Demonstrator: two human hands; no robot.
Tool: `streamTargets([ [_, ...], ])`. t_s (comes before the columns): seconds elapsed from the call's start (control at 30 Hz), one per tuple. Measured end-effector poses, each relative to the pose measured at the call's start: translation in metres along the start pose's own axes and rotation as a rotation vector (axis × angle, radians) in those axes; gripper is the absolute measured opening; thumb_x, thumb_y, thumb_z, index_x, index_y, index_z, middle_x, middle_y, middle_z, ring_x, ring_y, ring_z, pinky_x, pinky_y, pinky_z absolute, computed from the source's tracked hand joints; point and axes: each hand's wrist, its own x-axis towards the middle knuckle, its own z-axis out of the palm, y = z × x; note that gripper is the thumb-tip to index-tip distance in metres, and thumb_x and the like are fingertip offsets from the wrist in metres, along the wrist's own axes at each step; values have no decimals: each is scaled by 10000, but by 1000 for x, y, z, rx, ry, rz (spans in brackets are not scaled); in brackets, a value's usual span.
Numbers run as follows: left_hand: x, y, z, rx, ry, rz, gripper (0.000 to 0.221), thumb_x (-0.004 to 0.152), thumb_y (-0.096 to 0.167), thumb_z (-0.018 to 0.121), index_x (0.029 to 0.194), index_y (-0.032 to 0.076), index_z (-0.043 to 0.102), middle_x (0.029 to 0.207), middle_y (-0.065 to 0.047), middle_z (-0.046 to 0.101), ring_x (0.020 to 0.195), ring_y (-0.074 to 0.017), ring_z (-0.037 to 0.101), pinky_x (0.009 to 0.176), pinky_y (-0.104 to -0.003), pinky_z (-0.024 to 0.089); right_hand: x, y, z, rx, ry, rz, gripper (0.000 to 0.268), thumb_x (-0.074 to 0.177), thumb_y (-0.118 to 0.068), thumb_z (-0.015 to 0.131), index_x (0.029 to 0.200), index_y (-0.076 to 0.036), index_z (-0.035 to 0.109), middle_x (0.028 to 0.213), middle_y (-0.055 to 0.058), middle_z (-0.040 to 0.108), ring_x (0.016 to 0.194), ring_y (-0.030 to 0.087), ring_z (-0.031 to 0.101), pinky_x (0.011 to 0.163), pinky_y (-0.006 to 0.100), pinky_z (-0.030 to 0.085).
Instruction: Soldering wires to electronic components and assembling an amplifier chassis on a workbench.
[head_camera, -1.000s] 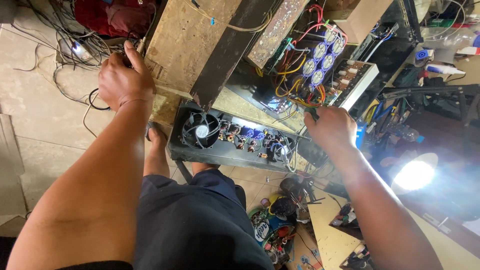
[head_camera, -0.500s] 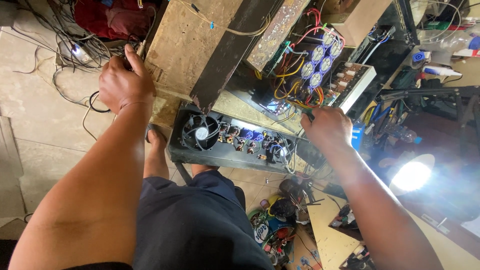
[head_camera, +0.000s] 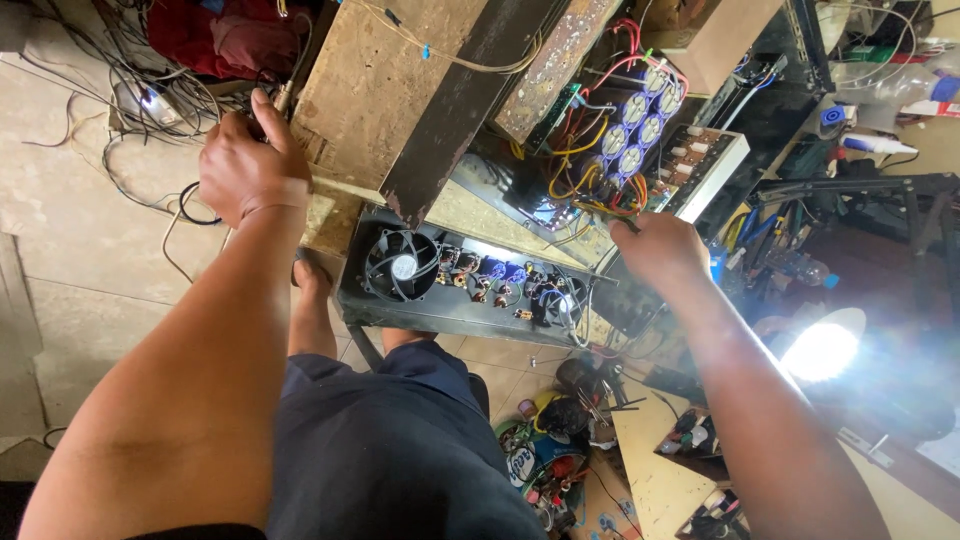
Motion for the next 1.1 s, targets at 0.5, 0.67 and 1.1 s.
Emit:
streamTargets([
  [0.5, 0, 1, -1, 9, 10, -5, 629, 1066, 623, 360, 820, 170, 720, 795, -87, 722, 662, -341, 659, 456, -499, 432, -13, -17, 0, -239, 36, -2, 521, 1094, -487, 341, 1033, -110, 697, 815, 47, 635, 793, 238, 645, 737, 406, 563],
  [0.67, 0, 1, -1, 7, -5, -15, 653, 1066, 644, 339, 812, 161, 697, 796, -92, 713, 664, -335, 648, 452, -493, 412, -8, -17, -1, -219, 28, 15, 517, 1069, -509, 369, 1250, -139, 683, 982, 72, 732, 940, 283, 698, 786, 452, 581],
  [1.1, 0, 3, -4, -2, -40, -33, 656, 1065, 654, 312, 819, 170, 680, 806, -84, 705, 708, -336, 644, 499, -490, 430, -4, -15, 2, -220, 31, -10, 555, 1067, -499, 355, 1330, -117, 660, 1137, 104, 729, 1043, 304, 691, 812, 478, 595],
])
